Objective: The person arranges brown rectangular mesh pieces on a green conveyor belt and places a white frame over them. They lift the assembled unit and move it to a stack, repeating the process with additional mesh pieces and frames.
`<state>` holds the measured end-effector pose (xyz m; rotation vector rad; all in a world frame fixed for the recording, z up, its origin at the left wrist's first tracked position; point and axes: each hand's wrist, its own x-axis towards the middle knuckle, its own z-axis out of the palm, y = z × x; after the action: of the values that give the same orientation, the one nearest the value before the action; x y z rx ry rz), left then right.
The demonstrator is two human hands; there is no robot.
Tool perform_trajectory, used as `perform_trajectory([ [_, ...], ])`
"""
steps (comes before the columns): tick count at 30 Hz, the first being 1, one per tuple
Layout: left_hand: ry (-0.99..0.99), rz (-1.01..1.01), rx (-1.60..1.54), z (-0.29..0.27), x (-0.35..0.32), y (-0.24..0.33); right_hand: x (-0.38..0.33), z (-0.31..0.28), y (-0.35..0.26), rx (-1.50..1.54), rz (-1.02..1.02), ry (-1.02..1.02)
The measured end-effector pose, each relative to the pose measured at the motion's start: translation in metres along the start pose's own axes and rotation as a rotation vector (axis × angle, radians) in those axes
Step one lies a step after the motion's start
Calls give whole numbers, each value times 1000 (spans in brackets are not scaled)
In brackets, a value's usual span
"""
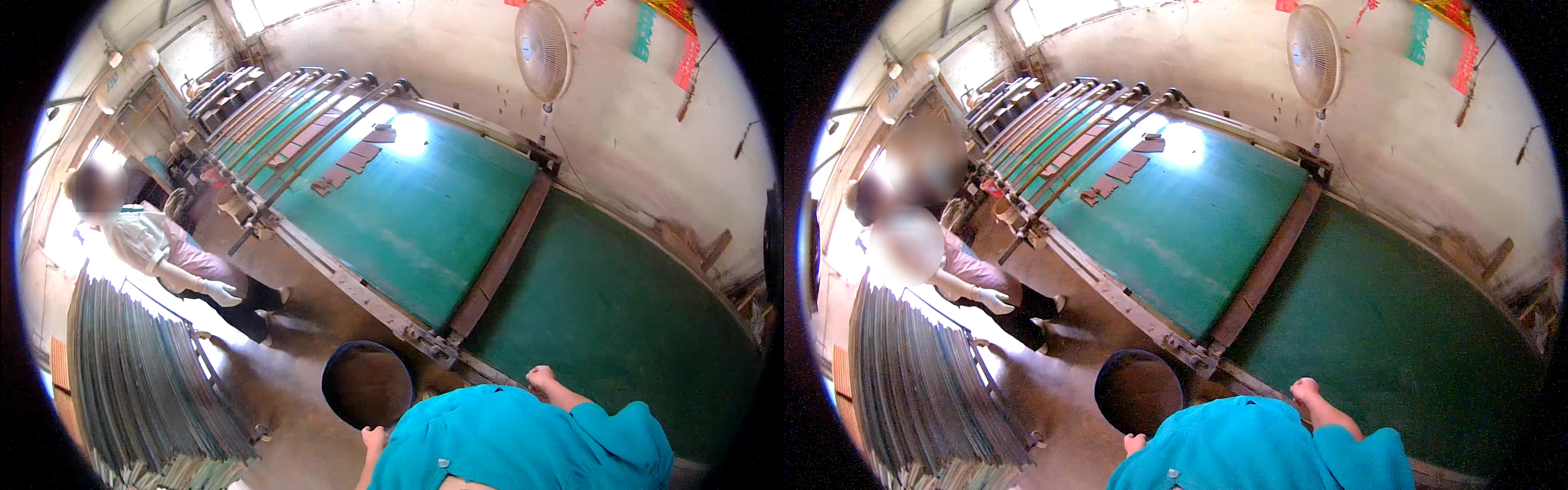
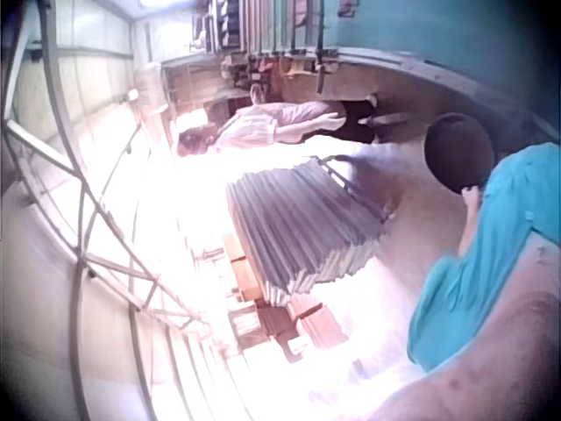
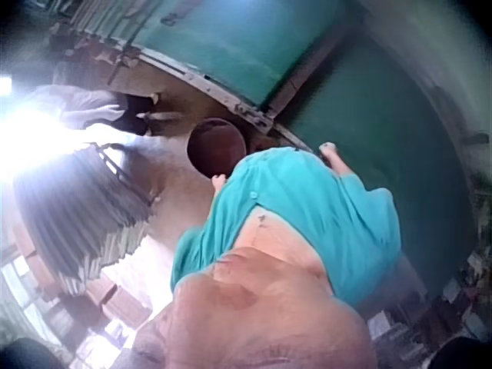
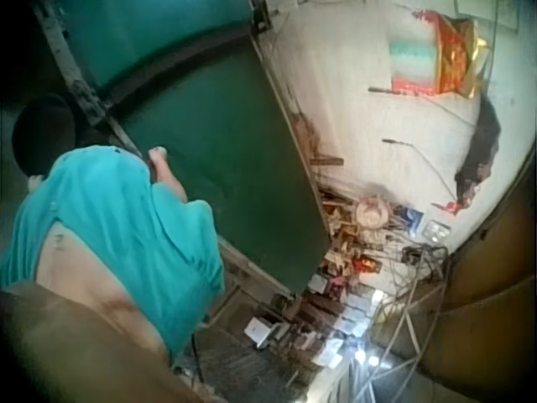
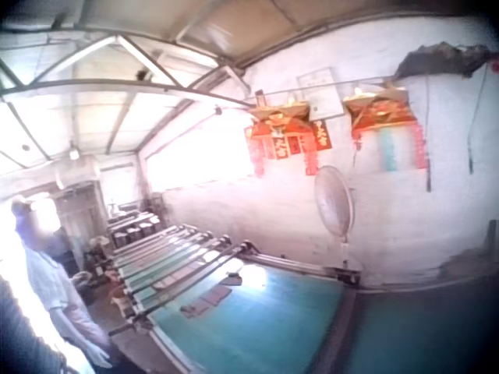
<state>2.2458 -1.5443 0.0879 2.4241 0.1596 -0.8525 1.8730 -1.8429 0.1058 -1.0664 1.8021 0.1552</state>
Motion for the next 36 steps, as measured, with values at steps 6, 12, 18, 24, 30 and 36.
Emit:
perform_trajectory([
  [6,-93,-169,-57,-37,-45,36,15,14,2,77,-5,-56],
  [12,-167,-136,-184,-73,1,-43,46,47,14,-124,-198,-106],
  [18,-253,-208,-179,-61,37,-112,37,58,-16,-317,-254,-159],
  [24,-344,-230,-106,-42,60,-113,-5,43,-45,-170,-59,-132],
  [30,-356,-215,-108,-51,84,-102,-13,38,-35,-141,-128,-6],
  [36,-320,-85,-301,-76,119,-51,9,-23,-51,-324,-159,276],
])
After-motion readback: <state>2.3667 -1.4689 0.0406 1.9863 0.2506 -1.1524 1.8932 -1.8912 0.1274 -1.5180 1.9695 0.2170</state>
